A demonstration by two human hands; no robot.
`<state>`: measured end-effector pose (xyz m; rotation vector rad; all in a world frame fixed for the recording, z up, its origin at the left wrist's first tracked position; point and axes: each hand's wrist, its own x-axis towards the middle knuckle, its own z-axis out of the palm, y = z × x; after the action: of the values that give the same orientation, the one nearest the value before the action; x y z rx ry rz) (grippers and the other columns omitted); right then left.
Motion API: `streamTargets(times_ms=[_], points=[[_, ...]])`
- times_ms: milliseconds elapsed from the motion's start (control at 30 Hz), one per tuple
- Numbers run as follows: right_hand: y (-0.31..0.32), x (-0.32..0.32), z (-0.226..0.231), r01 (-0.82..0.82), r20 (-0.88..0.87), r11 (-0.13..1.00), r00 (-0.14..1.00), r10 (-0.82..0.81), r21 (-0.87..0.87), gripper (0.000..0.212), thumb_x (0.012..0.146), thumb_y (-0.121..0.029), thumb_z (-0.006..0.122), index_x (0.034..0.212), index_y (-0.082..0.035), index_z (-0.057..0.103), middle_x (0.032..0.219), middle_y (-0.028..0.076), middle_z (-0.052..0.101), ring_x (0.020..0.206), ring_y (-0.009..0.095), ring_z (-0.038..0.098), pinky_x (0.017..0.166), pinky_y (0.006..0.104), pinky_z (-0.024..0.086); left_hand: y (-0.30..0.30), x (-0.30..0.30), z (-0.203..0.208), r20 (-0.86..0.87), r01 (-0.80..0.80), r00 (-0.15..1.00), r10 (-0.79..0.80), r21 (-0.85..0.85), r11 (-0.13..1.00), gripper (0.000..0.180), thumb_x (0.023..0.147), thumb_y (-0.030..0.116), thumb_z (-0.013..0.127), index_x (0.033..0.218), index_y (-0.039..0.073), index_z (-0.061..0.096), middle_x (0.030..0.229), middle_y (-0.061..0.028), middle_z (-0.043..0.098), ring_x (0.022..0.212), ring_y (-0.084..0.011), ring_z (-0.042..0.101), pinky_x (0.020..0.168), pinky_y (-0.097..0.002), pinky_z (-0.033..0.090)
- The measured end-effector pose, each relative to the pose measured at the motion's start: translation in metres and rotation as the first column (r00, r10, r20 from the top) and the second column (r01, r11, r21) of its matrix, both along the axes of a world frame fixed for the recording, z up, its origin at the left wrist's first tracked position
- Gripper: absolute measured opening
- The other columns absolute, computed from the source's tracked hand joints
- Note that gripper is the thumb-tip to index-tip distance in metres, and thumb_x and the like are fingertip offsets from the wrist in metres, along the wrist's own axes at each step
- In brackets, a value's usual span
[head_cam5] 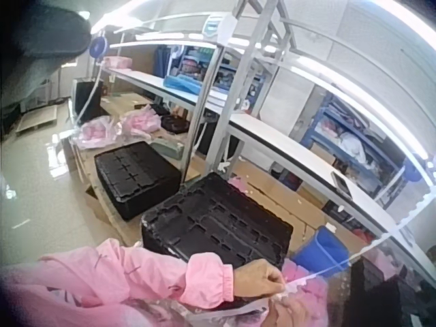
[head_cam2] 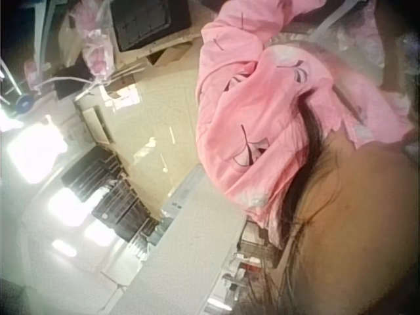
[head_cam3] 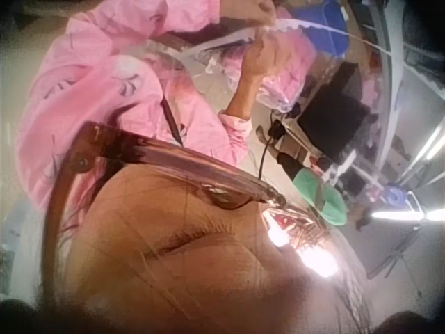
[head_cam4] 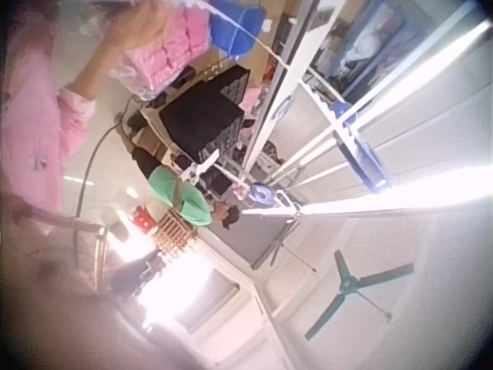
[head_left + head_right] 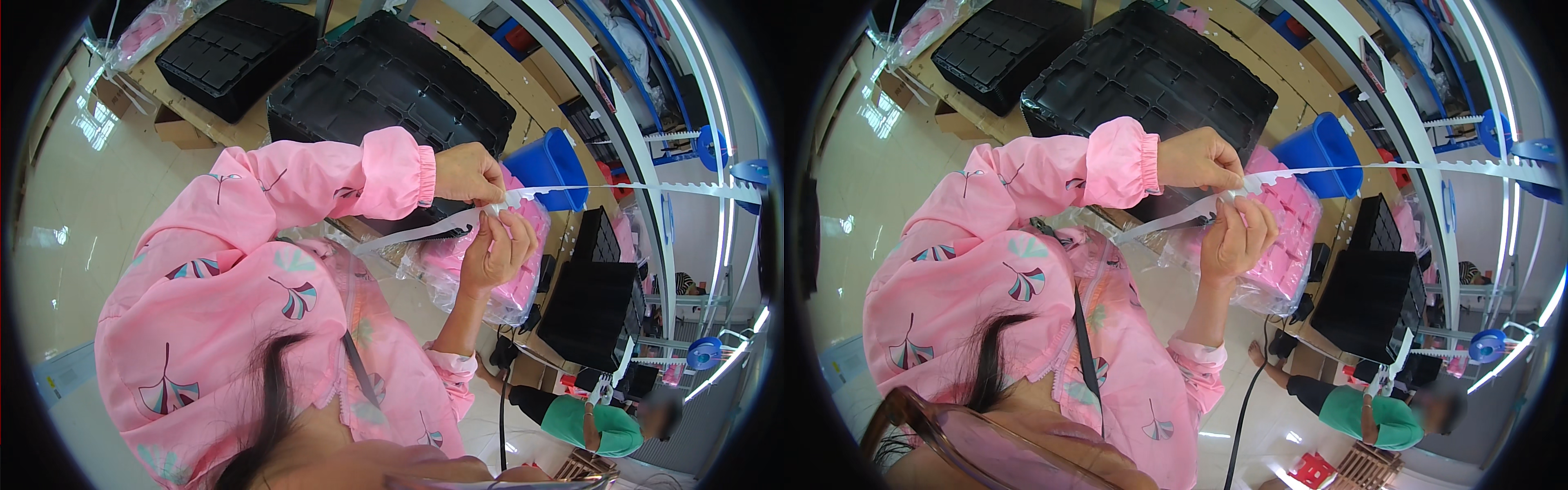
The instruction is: Applying adhesive pads and lining to black plastic components on an assembly line.
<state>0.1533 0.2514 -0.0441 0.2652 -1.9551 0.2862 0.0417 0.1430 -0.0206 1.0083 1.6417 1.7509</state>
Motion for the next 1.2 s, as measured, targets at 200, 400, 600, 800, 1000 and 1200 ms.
streamTargets(times_ms=[200,400,600,800,1000,1200], points=[[0.003,0.003,0.010,-0.018,0.238,0.945,0.966,0.101,-0.326,0.009,0.073,-0.005,0.066,0.078,0.001,0.061,0.091,0.008,0.061,0.084,0.021,0.056,0.076,0.0289,0.043,-0.016,-0.018,0.005,-0.040,-0.114,0.992,0.116,0.061,0.992,0.016,0.077,0.014,0.060,0.077,-0.002,0.063,0.061,-0.0047,0.059,0.053,-0.0085,0.055,0.048,-0.0213,0.043],[0.036,-0.031,0.006,0.138,0.591,0.711,0.675,0.442,-0.689,0.008,0.076,-0.003,0.060,0.080,0.003,0.062,0.098,0.010,0.060,0.087,0.014,0.054,0.077,0.0252,0.041,-0.039,-0.030,0.024,-0.251,-0.145,0.956,0.154,0.053,0.988,0.017,0.078,0.014,0.058,0.080,-0.002,0.063,0.061,-0.0058,0.060,0.052,-0.0094,0.055,0.048,-0.0228,0.043],[0.053,-0.056,-0.021,0.149,0.710,0.778,0.539,0.453,-0.610,0.007,0.076,-0.004,0.060,0.079,0.002,0.062,0.099,0.009,0.060,0.085,0.013,0.053,0.074,0.0241,0.041,-0.052,-0.034,0.023,-0.312,-0.159,0.934,0.173,0.071,0.985,0.018,0.077,0.014,0.059,0.080,-0.003,0.063,0.064,-0.0091,0.062,0.054,-0.0122,0.057,0.052,-0.0247,0.045],[0.056,-0.065,0.003,-0.021,0.831,0.890,0.348,0.433,-0.455,0.004,0.075,-0.002,0.060,0.076,0.001,0.060,0.099,0.009,0.059,0.086,0.015,0.053,0.073,0.0252,0.041,-0.062,-0.036,0.026,-0.370,-0.166,0.912,0.177,0.061,0.984,0.015,0.081,0.012,0.058,0.082,-0.003,0.061,0.063,-0.0042,0.059,0.056,-0.0085,0.055,0.054,-0.0222,0.043],[0.049,-0.092,0.028,-0.254,0.977,0.957,0.123,0.173,-0.138,0.006,0.073,-0.004,0.059,0.075,0.002,0.058,0.091,0.013,0.059,0.082,0.023,0.056,0.071,0.0310,0.043,-0.063,-0.032,0.029,-0.385,-0.175,0.905,0.181,0.049,0.983,0.015,0.081,0.013,0.058,0.084,-0.002,0.062,0.063,-0.0051,0.060,0.055,-0.0094,0.054,0.054,-0.0225,0.042],[0.032,-0.103,0.039,-0.252,0.993,0.961,0.010,-0.116,0.115,0.008,0.073,-0.010,0.058,0.074,-0.002,0.061,0.075,0.015,0.059,0.072,0.027,0.057,0.066,0.0351,0.044,-0.066,-0.026,0.033,-0.388,-0.175,0.904,0.178,0.044,0.984,0.017,0.076,0.013,0.058,0.082,-0.001,0.064,0.072,-0.0110,0.064,0.061,-0.0173,0.060,0.058,-0.0273,0.047]])
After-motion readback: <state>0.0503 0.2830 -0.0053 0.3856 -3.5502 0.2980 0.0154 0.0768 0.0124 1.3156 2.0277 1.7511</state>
